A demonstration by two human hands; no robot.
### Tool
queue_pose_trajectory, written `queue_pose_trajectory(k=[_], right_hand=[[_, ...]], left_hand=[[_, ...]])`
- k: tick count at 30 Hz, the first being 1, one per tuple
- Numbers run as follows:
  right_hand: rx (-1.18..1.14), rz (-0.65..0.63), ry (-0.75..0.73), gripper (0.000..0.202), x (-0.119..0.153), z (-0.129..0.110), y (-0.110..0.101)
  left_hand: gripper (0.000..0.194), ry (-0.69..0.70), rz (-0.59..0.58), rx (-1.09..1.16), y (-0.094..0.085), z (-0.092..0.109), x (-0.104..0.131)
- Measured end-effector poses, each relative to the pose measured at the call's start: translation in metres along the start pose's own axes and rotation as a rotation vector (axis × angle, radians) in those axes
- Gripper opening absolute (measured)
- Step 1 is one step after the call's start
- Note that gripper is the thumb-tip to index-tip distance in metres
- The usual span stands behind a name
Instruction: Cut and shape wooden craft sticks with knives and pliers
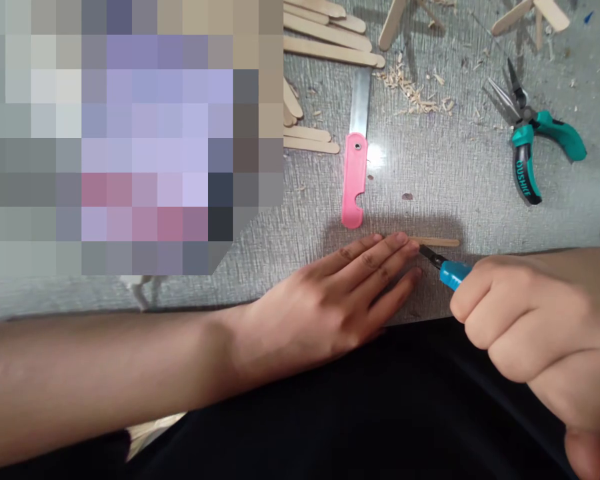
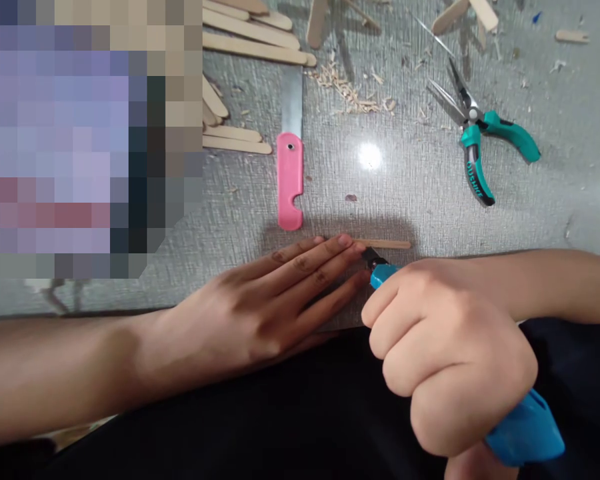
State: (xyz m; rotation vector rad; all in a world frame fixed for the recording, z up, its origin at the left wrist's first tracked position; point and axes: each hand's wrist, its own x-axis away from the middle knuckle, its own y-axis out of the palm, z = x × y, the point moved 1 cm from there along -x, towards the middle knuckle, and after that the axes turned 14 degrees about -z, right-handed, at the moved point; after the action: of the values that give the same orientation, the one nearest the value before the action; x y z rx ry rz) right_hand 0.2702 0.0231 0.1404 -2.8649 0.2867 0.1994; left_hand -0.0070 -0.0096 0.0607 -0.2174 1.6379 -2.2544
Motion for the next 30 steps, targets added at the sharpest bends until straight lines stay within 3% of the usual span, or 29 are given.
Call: queue_pose_trajectory(k=[4,9,13,30], right_hand=[[-0.181,0.023,0.084,0.061,-0.004,0.0,-0.002],[-0.139,0.07,0.22,0.064,-0.005,-0.011,-0.001],[-0.171,0.034,0.275,0.068,-0.007,-0.016,-0.005],[-0.207,0.034,0.288,0.066,-0.007,-0.018,-0.006]], left_hand=[[0.035,0.006,-0.03,-0.076,-0.003,0.0,-0.001],[0.038,0.013,-0.019,-0.063,-0.003,-0.001,-0.001],[0.04,0.021,-0.024,-0.057,-0.003,-0.001,0.001],[0.04,0.025,-0.036,-0.045,-0.004,-0.002,0.0]])
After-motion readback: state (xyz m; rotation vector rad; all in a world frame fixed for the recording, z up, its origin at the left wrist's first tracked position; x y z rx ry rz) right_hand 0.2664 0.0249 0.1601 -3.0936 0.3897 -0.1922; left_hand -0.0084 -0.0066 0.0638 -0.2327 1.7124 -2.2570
